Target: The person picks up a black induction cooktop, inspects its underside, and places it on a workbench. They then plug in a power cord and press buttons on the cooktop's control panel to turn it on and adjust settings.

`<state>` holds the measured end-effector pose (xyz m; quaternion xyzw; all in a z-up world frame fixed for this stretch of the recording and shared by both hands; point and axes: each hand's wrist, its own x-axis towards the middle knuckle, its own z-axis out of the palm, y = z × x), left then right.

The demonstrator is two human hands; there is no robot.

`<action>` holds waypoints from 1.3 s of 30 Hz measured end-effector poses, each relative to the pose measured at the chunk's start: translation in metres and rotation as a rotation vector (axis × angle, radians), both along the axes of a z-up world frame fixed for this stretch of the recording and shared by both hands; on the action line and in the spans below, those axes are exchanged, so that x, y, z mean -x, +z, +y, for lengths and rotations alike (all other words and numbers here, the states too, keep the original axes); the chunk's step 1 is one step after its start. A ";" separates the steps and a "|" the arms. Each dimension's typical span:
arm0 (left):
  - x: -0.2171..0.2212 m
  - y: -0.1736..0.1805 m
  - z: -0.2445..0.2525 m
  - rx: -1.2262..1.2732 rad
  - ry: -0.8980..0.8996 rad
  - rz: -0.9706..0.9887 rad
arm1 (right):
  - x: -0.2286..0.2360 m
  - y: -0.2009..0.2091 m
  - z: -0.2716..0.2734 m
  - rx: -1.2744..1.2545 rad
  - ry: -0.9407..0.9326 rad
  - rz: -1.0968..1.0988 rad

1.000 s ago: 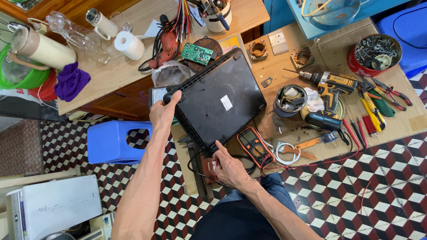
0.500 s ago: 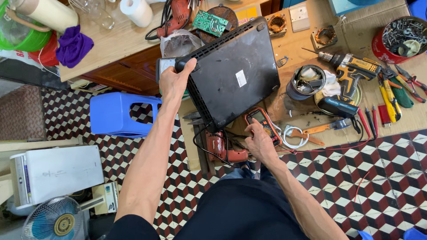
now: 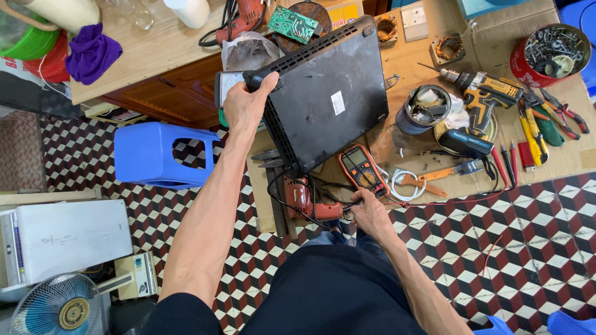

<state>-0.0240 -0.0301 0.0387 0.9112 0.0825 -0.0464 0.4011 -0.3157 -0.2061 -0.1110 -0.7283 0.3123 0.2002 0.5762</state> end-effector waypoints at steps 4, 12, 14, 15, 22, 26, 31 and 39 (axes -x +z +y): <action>0.002 0.000 0.004 -0.016 -0.048 -0.074 | 0.006 -0.021 0.006 -0.063 -0.056 -0.085; 0.021 0.001 -0.004 -0.104 -0.147 -0.254 | 0.013 -0.029 -0.006 -0.240 -0.273 -0.232; 0.029 0.005 -0.006 -0.126 -0.169 -0.273 | 0.004 -0.006 -0.016 -0.224 -0.292 -0.264; 0.035 0.006 -0.007 -0.123 -0.184 -0.294 | -0.002 0.008 -0.021 -0.201 -0.279 -0.222; 0.079 0.016 0.004 -0.104 -0.265 -0.278 | -0.044 0.085 -0.061 -0.086 -0.301 -0.327; 0.100 0.019 0.014 -0.171 -0.366 -0.321 | -0.045 0.089 -0.079 -0.158 -0.395 -0.348; 0.126 0.015 0.033 -0.106 -0.438 -0.311 | -0.051 0.086 -0.102 -0.327 -0.586 -0.322; 0.163 -0.014 0.062 -0.158 -0.501 -0.427 | -0.078 0.103 -0.115 -0.219 -0.606 -0.216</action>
